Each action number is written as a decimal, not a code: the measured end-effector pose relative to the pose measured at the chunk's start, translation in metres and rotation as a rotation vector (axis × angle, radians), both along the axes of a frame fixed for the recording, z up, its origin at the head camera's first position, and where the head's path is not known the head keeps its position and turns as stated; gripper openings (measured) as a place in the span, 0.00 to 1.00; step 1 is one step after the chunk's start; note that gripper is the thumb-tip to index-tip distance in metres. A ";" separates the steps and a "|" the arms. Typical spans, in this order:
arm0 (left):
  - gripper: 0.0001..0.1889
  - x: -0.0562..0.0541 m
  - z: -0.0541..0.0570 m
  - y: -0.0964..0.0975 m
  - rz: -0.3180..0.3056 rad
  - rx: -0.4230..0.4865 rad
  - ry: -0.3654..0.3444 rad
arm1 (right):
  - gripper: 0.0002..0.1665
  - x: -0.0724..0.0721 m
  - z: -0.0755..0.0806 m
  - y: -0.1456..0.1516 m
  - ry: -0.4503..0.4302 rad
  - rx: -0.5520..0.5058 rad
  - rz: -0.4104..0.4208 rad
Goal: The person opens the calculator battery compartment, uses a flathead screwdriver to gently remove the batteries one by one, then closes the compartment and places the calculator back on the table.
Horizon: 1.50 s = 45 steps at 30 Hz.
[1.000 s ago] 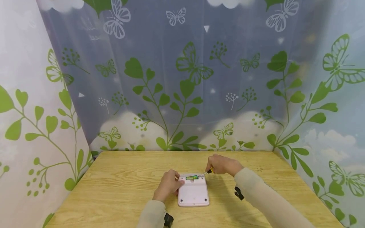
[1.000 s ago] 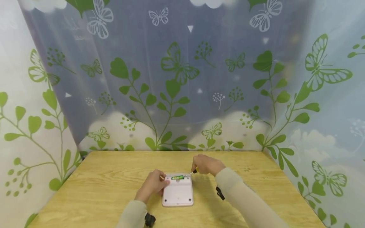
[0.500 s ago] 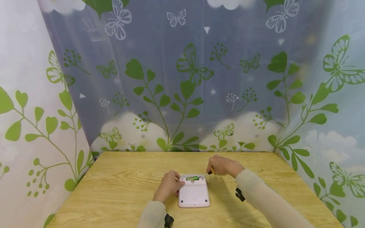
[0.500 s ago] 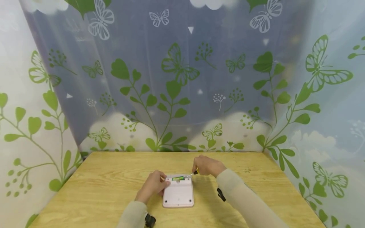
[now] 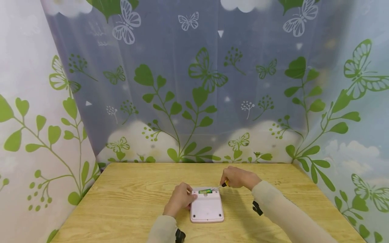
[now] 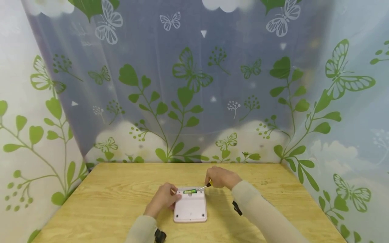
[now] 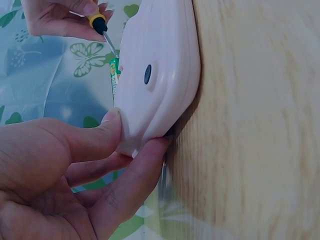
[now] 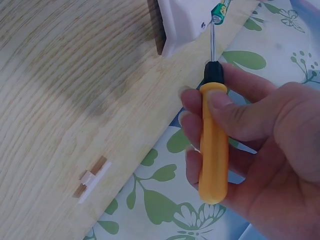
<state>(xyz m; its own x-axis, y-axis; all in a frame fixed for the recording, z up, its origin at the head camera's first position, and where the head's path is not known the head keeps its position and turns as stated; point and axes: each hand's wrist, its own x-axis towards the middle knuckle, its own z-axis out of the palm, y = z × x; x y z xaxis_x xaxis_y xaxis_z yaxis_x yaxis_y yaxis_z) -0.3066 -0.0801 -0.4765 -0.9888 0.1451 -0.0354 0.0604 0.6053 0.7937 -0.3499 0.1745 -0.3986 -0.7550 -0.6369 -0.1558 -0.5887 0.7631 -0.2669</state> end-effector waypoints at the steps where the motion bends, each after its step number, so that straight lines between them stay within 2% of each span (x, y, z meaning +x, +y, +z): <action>1: 0.18 0.000 0.000 0.000 0.001 -0.002 0.000 | 0.27 0.000 0.000 0.001 0.006 0.002 0.003; 11: 0.17 -0.001 -0.001 0.000 -0.002 0.006 0.004 | 0.23 0.000 -0.003 0.005 0.052 0.029 0.031; 21: 0.17 -0.002 0.000 0.000 0.004 0.012 0.007 | 0.18 0.004 0.009 0.013 -0.004 0.040 -0.033; 30: 0.18 -0.002 0.001 0.000 0.011 -0.004 0.007 | 0.17 0.001 0.016 0.038 -0.028 0.039 -0.075; 39: 0.18 0.001 0.001 0.000 0.006 0.005 0.004 | 0.18 -0.002 0.011 0.066 -0.047 0.051 -0.122; 45: 0.18 0.001 0.001 0.000 0.004 0.004 0.007 | 0.17 -0.001 0.012 0.084 -0.024 0.061 -0.115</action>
<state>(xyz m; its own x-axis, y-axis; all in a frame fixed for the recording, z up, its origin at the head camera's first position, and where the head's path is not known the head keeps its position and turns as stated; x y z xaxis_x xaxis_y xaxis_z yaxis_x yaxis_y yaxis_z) -0.3057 -0.0799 -0.4752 -0.9896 0.1410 -0.0282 0.0632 0.6025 0.7956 -0.3512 0.2581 -0.3868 -0.8182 -0.5351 -0.2103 -0.4903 0.8404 -0.2307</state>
